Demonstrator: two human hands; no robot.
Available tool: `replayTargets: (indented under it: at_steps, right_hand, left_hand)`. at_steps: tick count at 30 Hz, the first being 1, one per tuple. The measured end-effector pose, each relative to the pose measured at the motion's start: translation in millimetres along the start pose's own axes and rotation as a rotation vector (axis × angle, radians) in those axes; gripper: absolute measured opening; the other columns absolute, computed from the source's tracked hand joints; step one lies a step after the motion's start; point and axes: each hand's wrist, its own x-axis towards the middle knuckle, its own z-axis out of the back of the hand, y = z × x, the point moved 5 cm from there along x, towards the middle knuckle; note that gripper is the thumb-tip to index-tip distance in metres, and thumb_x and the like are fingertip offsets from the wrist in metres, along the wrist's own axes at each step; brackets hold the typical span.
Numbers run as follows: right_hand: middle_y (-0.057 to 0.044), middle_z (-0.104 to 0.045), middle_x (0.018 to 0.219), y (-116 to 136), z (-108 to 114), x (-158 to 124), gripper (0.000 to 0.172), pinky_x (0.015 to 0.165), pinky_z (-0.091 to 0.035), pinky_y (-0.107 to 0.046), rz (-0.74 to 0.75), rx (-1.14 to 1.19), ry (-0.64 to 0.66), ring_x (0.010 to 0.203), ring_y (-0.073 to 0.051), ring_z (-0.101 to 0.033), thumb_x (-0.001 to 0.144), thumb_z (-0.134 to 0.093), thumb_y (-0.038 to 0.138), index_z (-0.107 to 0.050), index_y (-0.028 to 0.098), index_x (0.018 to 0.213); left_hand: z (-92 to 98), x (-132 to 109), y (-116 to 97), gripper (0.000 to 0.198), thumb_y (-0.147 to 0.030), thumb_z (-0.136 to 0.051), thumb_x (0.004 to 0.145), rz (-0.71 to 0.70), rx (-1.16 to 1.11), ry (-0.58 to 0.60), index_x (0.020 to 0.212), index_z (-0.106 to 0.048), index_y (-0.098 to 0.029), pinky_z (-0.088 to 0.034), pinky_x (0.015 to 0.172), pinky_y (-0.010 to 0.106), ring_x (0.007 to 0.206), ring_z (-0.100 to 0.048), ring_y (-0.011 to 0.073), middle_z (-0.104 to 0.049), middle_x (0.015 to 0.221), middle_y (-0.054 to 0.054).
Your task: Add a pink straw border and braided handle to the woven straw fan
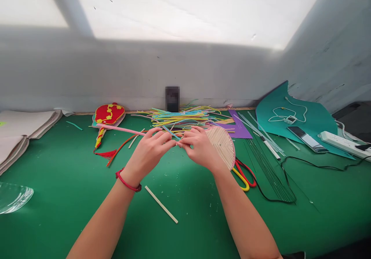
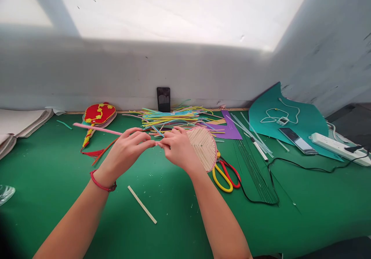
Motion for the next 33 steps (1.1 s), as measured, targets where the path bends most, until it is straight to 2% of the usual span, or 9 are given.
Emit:
replayTargets:
  at_steps: [3,6,9,14,17,21,25,29,33]
  right_hand:
    - [0.001,-0.06,0.069,0.9,-2.4,-1.2,0.024,0.1,-0.029,-0.037,0.033,0.011,0.041,0.075,-0.013,-0.052,0.089,-0.052,0.02,-0.064,0.021,0.068]
    - [0.002,-0.059,0.067,4.3,-4.6,-1.7,0.023,0.099,-0.031,-0.036,0.081,0.044,0.092,0.074,-0.013,-0.051,0.087,-0.053,0.015,-0.065,0.021,0.069]
    - [0.003,-0.059,0.066,8.7,-3.6,-1.4,0.023,0.099,-0.032,-0.036,0.118,0.125,0.139,0.068,-0.011,-0.05,0.088,-0.053,0.017,-0.066,0.021,0.069]
    - [0.002,-0.058,0.067,10.0,6.7,-1.2,0.022,0.096,-0.034,-0.034,0.105,0.318,0.112,0.07,-0.012,-0.051,0.089,-0.054,0.029,-0.069,0.021,0.075]
    - [0.0,-0.058,0.067,5.3,13.9,-1.1,0.028,0.085,-0.038,-0.031,0.034,0.362,0.029,0.071,-0.013,-0.049,0.09,-0.052,0.034,-0.068,0.021,0.072]
    - [-0.001,-0.054,0.064,-2.3,19.7,0.3,0.033,0.073,-0.039,-0.031,-0.08,0.345,-0.11,0.07,-0.015,-0.046,0.09,-0.05,0.039,-0.068,0.02,0.07]
    - [-0.001,-0.055,0.065,-7.7,18.0,1.2,0.033,0.077,-0.038,-0.032,-0.146,0.251,-0.192,0.071,-0.015,-0.047,0.092,-0.048,0.036,-0.068,0.021,0.071]
    - [0.0,-0.055,0.065,-10.4,11.7,0.6,0.031,0.086,-0.036,-0.035,-0.155,0.096,-0.158,0.069,-0.015,-0.046,0.091,-0.049,0.029,-0.067,0.021,0.067]
    - [0.0,-0.058,0.067,-10.5,4.0,0.5,0.028,0.093,-0.033,-0.037,-0.121,0.026,-0.086,0.071,-0.014,-0.048,0.09,-0.05,0.022,-0.065,0.021,0.066]
  left_hand:
    - [-2.1,-0.9,8.2,0.024,-0.013,-0.04,0.092,0.029,-0.135,-0.04,0.088,-0.062,-0.021,-0.038,0.097,0.036,0.079,-0.057,0.0133,-0.063,0.083,0.001]
    - [-6.1,-0.9,14.6,0.021,-0.022,-0.044,0.093,0.06,-0.299,-0.073,0.082,-0.062,-0.021,-0.038,0.097,0.035,0.077,-0.058,0.0118,-0.065,0.079,0.0]
    - [-14.9,-1.3,21.4,0.019,-0.029,-0.049,0.091,0.111,-0.515,-0.09,0.079,-0.062,-0.021,-0.04,0.096,0.034,0.077,-0.06,0.0117,-0.067,0.078,-0.001]
    - [-33.5,-3.3,28.5,0.023,-0.035,-0.053,0.088,0.263,-0.853,-0.206,0.073,-0.063,-0.02,-0.048,0.079,0.031,0.072,-0.06,0.014,-0.067,0.071,0.002]
    - [-42.3,-3.0,23.5,0.023,-0.033,-0.049,0.089,0.349,-0.949,-0.224,0.079,-0.063,-0.018,-0.049,0.068,0.027,0.069,-0.06,0.0135,-0.065,0.071,0.002]
    - [-40.0,-1.1,9.9,0.02,-0.027,-0.044,0.092,0.404,-0.837,-0.253,0.091,-0.062,-0.019,-0.048,0.065,0.025,0.07,-0.059,0.0127,-0.065,0.077,0.002]
    - [-33.0,0.6,-5.4,0.021,-0.026,-0.04,0.094,0.411,-0.482,-0.18,0.1,-0.06,-0.02,-0.045,0.064,0.022,0.076,-0.061,0.0134,-0.067,0.088,0.004]
    - [-26.6,1.4,-14.7,0.024,-0.019,-0.037,0.094,0.286,-0.095,-0.063,0.09,-0.06,-0.017,-0.039,0.056,0.025,0.065,-0.058,0.0156,-0.062,0.073,0.004]
    - [-17.6,2.5,-16.0,0.027,-0.012,-0.033,0.093,0.105,-0.034,-0.038,0.093,-0.059,-0.017,-0.044,0.072,0.031,0.075,-0.059,0.0178,-0.065,0.081,0.005]
